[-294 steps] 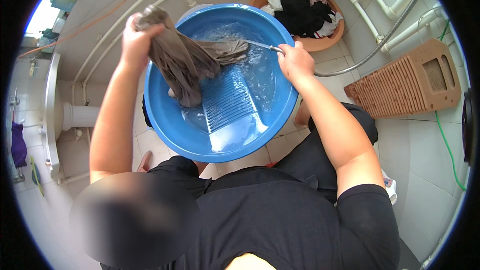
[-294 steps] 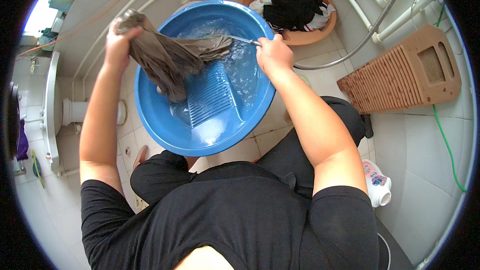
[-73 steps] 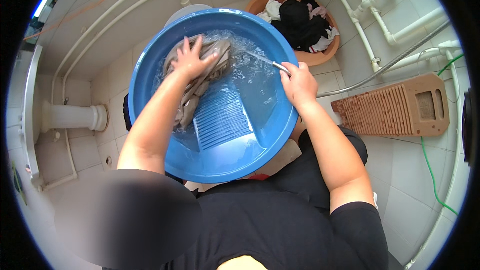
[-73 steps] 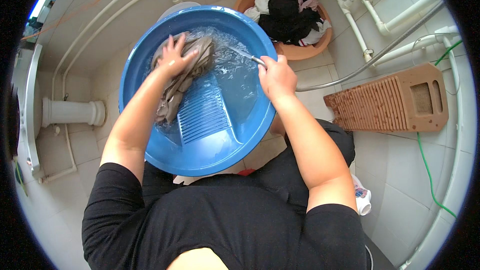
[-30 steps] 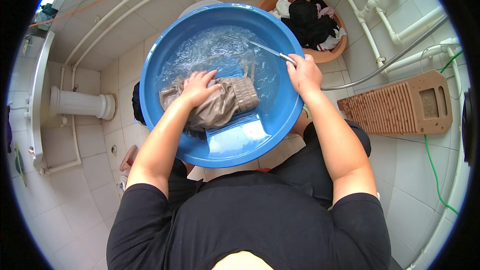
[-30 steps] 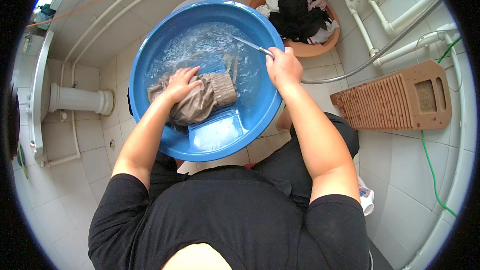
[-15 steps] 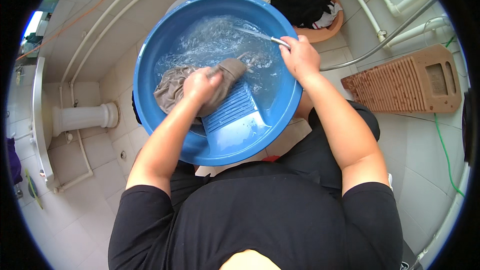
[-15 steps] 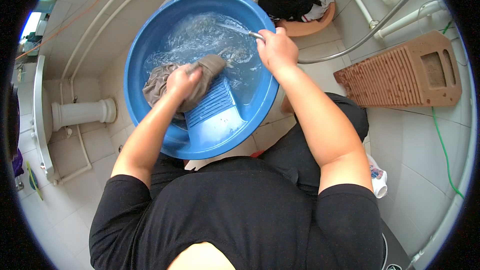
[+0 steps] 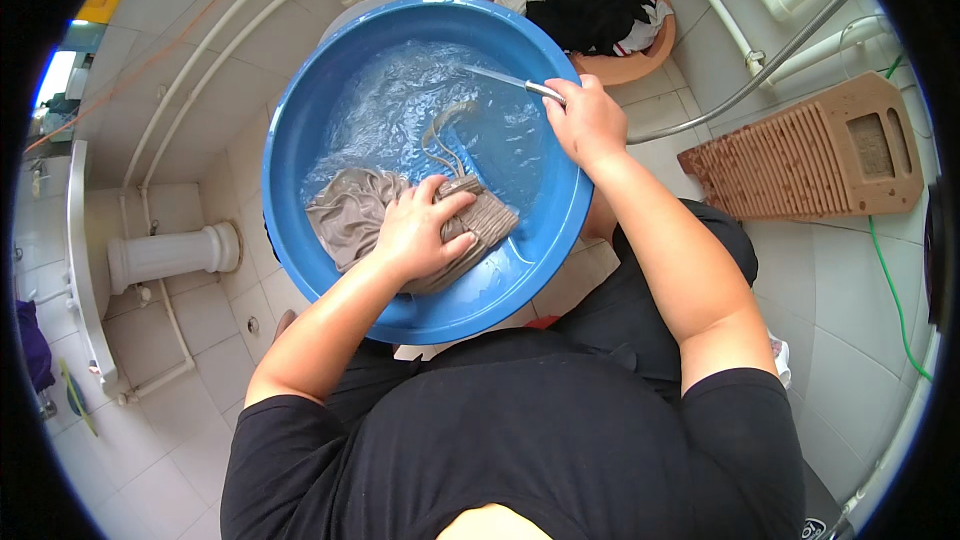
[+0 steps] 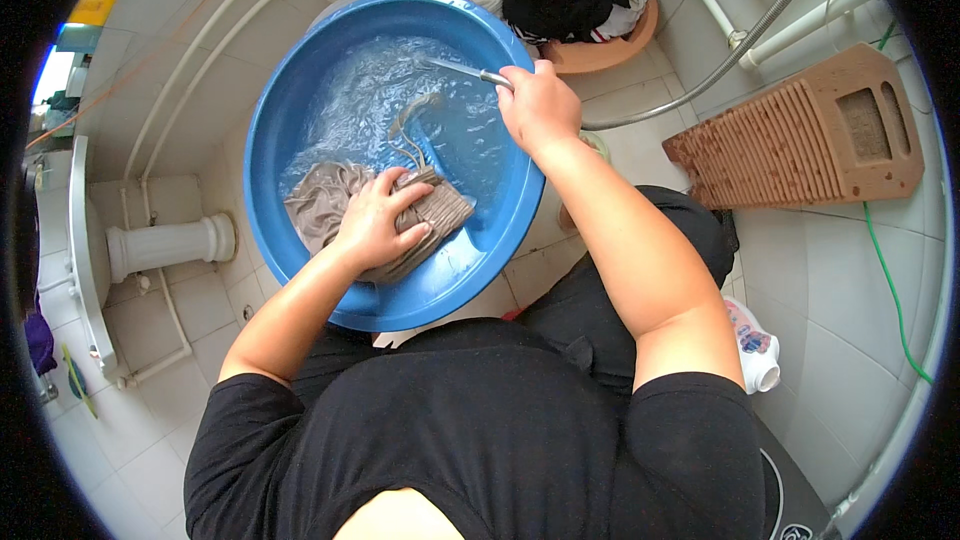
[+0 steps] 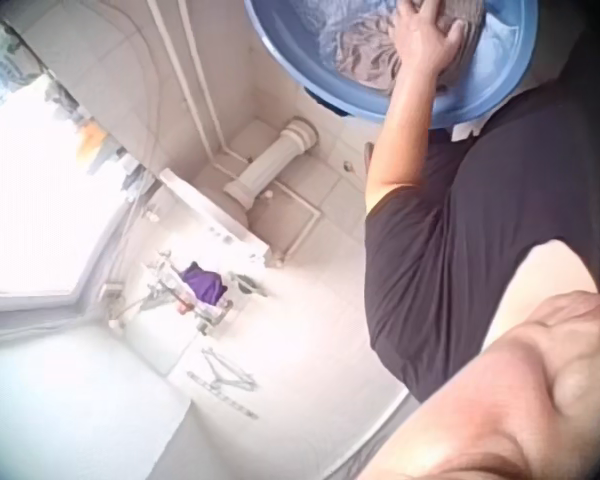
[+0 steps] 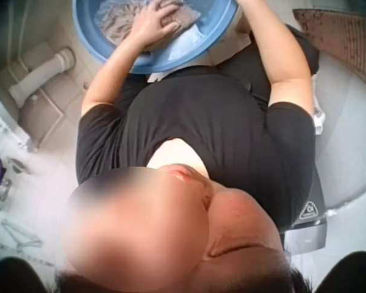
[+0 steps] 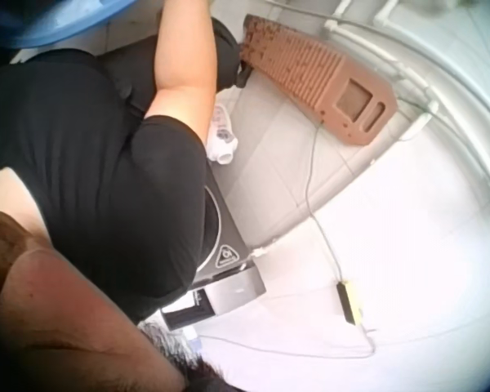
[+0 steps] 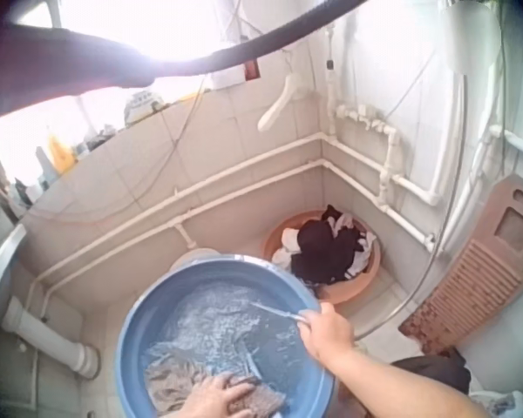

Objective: The person hand-washes a dark garment in a blue basin filled with soapy water, scrubbing it against a built-in washboard. After rinsing the dark item, they pick up a beige garment and rinse it thoroughly using a handheld shower hose.

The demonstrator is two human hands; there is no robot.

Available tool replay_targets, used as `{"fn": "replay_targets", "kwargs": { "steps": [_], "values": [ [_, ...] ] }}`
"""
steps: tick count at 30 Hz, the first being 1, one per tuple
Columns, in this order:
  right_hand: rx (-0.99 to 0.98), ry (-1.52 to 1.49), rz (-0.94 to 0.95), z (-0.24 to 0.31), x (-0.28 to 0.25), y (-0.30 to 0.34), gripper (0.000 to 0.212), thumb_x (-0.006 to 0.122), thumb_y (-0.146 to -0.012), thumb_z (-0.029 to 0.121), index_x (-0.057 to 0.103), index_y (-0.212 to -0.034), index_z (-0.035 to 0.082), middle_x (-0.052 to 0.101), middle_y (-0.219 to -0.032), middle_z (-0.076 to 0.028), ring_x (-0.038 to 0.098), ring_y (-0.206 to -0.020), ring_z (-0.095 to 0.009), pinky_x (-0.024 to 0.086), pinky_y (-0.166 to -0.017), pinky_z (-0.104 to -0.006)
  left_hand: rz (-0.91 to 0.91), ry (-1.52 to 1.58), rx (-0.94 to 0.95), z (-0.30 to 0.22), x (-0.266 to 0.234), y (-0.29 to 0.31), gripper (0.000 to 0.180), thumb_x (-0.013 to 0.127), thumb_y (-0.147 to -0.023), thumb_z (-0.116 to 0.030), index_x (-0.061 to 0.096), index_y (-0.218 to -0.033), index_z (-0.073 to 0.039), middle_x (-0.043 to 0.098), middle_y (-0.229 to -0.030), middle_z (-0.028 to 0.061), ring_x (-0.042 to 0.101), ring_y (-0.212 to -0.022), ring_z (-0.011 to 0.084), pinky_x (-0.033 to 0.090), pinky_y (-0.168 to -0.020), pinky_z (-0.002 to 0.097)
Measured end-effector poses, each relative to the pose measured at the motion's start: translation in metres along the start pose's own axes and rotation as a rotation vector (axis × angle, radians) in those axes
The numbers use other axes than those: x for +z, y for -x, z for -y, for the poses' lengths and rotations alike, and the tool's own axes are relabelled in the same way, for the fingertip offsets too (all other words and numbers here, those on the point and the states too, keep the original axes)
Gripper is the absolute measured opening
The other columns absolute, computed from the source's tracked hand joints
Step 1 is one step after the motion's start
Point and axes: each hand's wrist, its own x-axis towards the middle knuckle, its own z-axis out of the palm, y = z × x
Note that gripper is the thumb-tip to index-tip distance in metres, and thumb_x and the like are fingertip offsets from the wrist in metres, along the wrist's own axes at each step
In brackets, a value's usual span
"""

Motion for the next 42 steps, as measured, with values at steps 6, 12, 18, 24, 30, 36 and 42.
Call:
{"fn": "replay_targets", "kwargs": {
  "steps": [6,12,18,24,30,36,42],
  "values": [
    [-0.002,0.051,0.02,0.006,-0.002,0.001,0.025,0.06,-0.083,0.029,0.066,-0.105,0.018,0.058,-0.101,-0.01,0.061,-0.087,-0.029,0.049,-0.077,-0.0387,-0.281,0.24,-0.374,0.056,0.024,-0.058,0.045,0.054,-0.081,-0.044,0.062,-0.105,-0.007,0.063,-0.101,0.0191,0.059,-0.096,0.0367,0.047,-0.081,0.0424],
    [-0.003,0.045,-0.002,0.002,0.0,-0.007,0.023,0.061,-0.082,0.027,0.066,-0.103,0.02,0.056,-0.1,-0.011,0.061,-0.086,-0.031,0.05,-0.075,-0.0417,-0.633,1.104,-0.573,0.144,0.038,-0.087,0.042,0.063,-0.084,-0.028,0.056,-0.113,0.001,0.063,-0.104,0.013,0.058,-0.095,0.0203,0.046,-0.083,0.0311],
    [0.012,0.039,0.021,0.006,0.0,-0.002,0.024,0.061,-0.083,0.028,0.066,-0.104,0.019,0.057,-0.102,-0.01,0.061,-0.088,-0.029,0.049,-0.076,-0.0394,-0.492,1.145,-0.19,0.156,-0.027,-0.032,0.072,0.062,-0.084,-0.035,0.027,-0.142,-0.011,0.018,-0.148,0.0165,0.024,-0.135,0.0276,0.028,-0.106,0.0424],
    [0.02,0.045,0.033,0.007,-0.004,-0.002,0.026,0.06,-0.084,0.029,0.066,-0.106,0.019,0.057,-0.101,-0.009,0.061,-0.089,-0.028,0.049,-0.077,-0.0373,-0.073,-0.108,-0.375,0.103,0.021,-0.029,0.063,0.053,-0.085,-0.046,0.029,-0.141,-0.033,0.009,-0.153,0.0096,0.015,-0.137,0.0403,0.021,-0.104,0.0609],
    [0.029,0.022,0.022,0.002,0.0,-0.003,0.022,0.061,-0.082,0.028,0.066,-0.102,0.022,0.056,-0.1,-0.01,0.061,-0.087,-0.029,0.05,-0.074,-0.0407,-0.038,-0.026,-0.459,0.127,0.016,-0.079,0.065,0.053,-0.082,-0.052,0.033,-0.139,-0.03,0.032,-0.144,0.0126,0.029,-0.133,0.0362,0.027,-0.104,0.0529],
    [0.034,0.07,0.028,0.007,-0.001,-0.002,0.025,0.06,-0.084,0.03,0.066,-0.106,0.021,0.057,-0.1,-0.007,0.061,-0.085,-0.026,0.049,-0.074,-0.0369,-0.107,0.31,-0.507,0.183,0.037,-0.097,0.077,0.066,-0.074,-0.046,0.037,-0.138,-0.014,0.044,-0.133,0.0219,0.04,-0.124,0.0374,0.032,-0.103,0.0429],
    [0.037,0.055,0.043,0.008,-0.003,-0.001,0.024,0.06,-0.083,0.03,0.067,-0.104,0.02,0.057,-0.1,-0.008,0.062,-0.084,-0.026,0.049,-0.073,-0.0375,-0.416,-0.229,-0.565,0.172,0.041,-0.096,0.068,0.065,-0.074,-0.047,0.045,-0.132,-0.016,0.04,-0.137,0.0178,0.04,-0.122,0.037,0.032,-0.102,0.045]
  ]
}}
